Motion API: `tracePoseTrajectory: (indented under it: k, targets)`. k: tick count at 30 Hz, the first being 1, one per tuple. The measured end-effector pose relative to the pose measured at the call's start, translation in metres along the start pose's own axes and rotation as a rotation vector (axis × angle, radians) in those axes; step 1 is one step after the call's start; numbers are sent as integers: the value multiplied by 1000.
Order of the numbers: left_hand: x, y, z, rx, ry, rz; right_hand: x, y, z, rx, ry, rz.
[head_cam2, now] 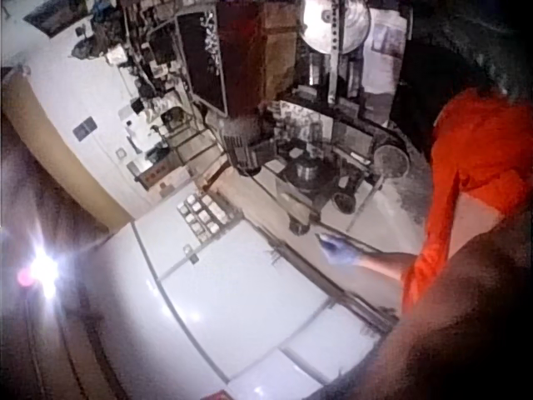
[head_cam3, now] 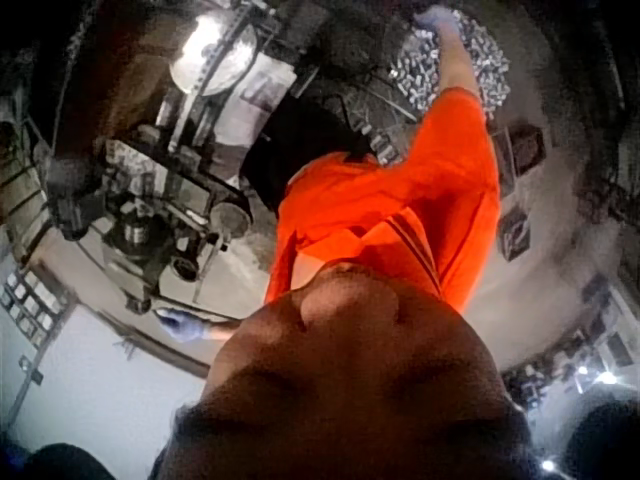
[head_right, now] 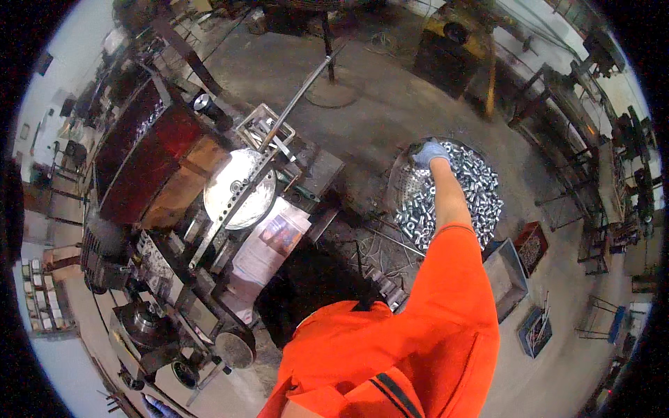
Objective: The person operates a lathe machine by placing a metal component into the chuck and tightening it by hand. They use a lever to start the machining process, then remove the finished piece and place it into a bin with other completed parts.
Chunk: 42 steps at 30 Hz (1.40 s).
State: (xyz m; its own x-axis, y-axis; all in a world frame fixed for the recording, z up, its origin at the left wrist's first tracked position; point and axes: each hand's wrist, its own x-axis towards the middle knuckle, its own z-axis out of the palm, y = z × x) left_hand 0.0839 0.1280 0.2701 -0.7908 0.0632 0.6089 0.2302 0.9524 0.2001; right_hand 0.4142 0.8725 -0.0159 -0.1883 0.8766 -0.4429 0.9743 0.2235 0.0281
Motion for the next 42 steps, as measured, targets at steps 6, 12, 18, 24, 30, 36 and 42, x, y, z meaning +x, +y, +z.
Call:
tracePoseTrajectory:
  k: [6, 12, 18, 24, 30, 36, 42]
  targets:
    - [2, 12, 0, 25, 13, 179, -42, -2, -15, 90, 215, -117]
    - [-4, 26, 29, -528, -251, -129, -175, -101, -13, 552, 268, -628]
    - [-6, 154, 97, -827, -905, 90, -328, -256, -37, 694, 275, -1657]
    - [-27, 140, 101, -1420, -1060, -80, -407, -323, -66, 541, 195, -2021]
    - [-36, 110, 108, -1342, -741, -160, -428, -357, -47, 571, 63, -1900]
    - [-33, 98, 101, -1032, -552, -142, -461, -379, -56, 313, 86, -1965]
    - [-28, 82, 108, -1268, -390, -301, -480, -401, -61, 208, 111, -1997]
